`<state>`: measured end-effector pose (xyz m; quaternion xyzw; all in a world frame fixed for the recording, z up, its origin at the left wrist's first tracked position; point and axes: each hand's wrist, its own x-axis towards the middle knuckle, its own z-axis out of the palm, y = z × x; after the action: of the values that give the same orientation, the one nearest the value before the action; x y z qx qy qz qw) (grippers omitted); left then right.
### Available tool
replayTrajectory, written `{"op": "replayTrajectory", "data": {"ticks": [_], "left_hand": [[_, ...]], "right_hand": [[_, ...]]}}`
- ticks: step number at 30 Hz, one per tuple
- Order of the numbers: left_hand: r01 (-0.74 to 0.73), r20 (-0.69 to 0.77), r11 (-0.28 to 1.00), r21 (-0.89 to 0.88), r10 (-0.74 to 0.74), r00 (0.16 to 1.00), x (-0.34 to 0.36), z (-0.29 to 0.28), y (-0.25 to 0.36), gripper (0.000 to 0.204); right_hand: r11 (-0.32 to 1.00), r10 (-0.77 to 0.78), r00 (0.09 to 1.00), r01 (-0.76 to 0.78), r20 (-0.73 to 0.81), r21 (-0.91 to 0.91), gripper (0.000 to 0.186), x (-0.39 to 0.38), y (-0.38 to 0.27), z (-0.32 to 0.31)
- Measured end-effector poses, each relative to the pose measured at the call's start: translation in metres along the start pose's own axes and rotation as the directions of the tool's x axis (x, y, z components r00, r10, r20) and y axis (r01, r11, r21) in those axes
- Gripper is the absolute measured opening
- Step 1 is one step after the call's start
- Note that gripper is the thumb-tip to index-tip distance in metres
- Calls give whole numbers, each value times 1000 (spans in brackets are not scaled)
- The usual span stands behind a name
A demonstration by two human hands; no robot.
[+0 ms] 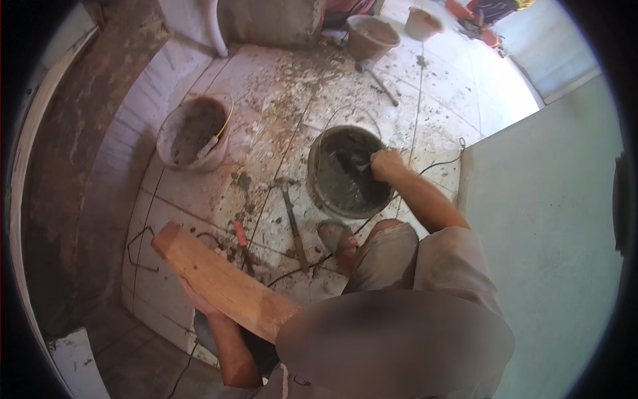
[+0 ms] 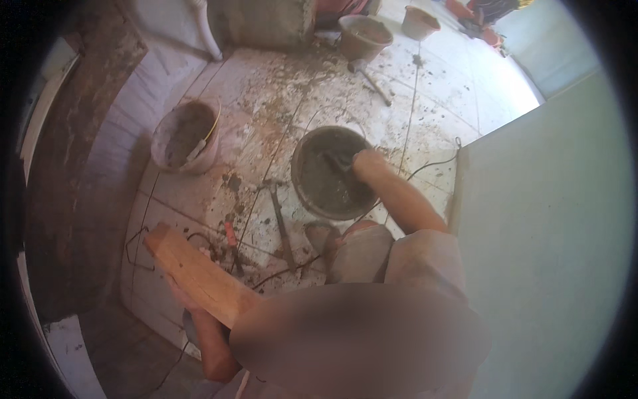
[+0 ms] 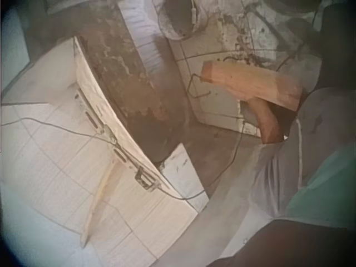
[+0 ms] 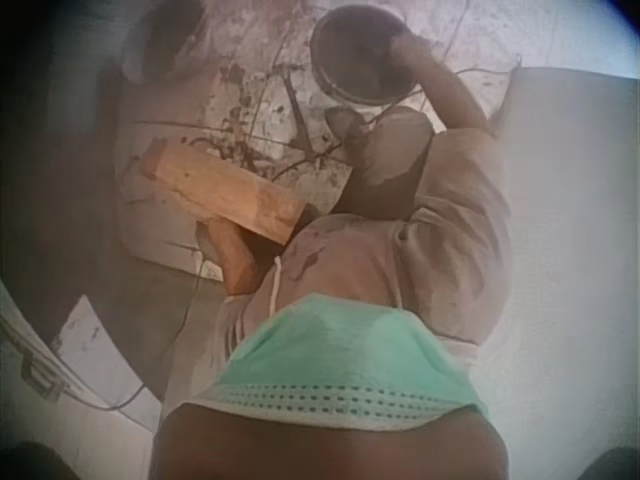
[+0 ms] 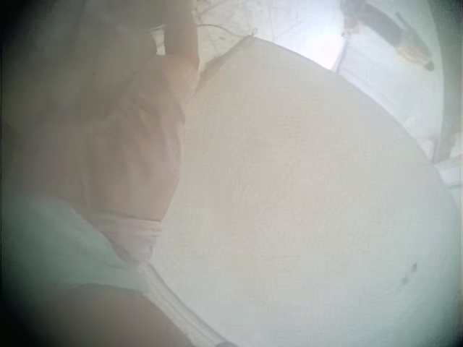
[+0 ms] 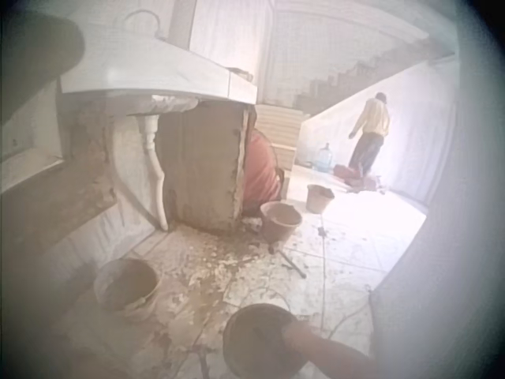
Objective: The user is applying tiles and mortar to a concrete surface in a renovation site.
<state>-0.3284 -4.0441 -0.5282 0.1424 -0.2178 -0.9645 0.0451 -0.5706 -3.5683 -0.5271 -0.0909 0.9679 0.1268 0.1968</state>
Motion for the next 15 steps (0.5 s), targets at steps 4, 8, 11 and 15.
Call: {"op": "replayTrajectory", "data": {"ticks": [4, 8, 11, 15], "left_hand": [[-29, -224, 924, 381, 122, 967, -6, 4, -15, 82], [50, 16, 988, -145, -48, 999, -10, 11, -19, 87], [-25, -12, 988, -152, 24, 1000, -11, 11, -19, 88], [16, -42, 998, -60, -19, 999, -16, 9, -13, 86]], "right_hand": [[999, -9, 1000, 10, -28, 42, 19, 21, -18, 34], [998, -61, 995, 60, 84, 20, 25, -2, -20, 10], [997, -67, 982, 61, 175, 39, 29, -13, -28, 6], [990, -49, 983, 25, 178, 136, 32, -17, -38, 19]]}}
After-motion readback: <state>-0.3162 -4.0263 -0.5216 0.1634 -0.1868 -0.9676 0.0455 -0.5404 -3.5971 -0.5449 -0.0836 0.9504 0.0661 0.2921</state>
